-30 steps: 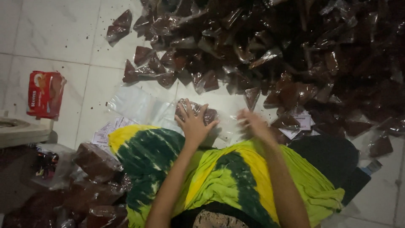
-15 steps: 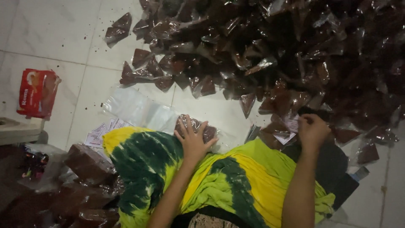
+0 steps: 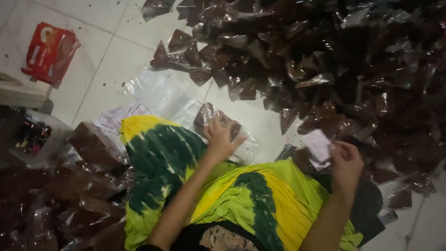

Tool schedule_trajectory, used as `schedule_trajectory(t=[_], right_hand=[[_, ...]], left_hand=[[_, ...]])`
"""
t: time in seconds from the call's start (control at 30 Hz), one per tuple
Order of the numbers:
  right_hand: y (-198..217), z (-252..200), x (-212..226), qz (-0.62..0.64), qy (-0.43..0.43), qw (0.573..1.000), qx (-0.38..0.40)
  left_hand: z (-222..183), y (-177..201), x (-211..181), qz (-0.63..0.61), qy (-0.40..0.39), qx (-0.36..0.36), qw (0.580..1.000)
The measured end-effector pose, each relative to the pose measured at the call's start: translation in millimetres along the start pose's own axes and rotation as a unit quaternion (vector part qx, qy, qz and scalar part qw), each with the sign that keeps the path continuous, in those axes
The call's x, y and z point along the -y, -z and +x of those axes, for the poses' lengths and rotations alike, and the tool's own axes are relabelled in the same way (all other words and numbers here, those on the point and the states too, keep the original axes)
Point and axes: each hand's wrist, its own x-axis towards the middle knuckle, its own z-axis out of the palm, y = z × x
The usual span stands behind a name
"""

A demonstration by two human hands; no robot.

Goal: Packaging small triangular snack bags into larger clear plastic bags, adding a label, and stapling them shut.

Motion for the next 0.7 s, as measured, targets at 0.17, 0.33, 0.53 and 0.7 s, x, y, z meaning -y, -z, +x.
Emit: schedule_trajectory(t=[0.17,0.33,0.53,0.7], right_hand=[[-77,-80,87,0.017,-0.088,0.969,0.232],[-91,-75,45,0.148,-0.085,0.959,0.225],[-34,-70,59,-0.012,-0.072,0.985,0.157],[85,22,-75,-0.253,0.136,0.958,0.009]], left_hand=[[-54,11,-69,-0.347,-0.043,0.209,0.913],[-63,-2,-74,-0.456,-0.024,0.012,0.889],[-50,-19,-44,-0.387,-0.068,-0.014,0.920],[-21,23,4,-0.003,-0.129,-0.249,0.960]])
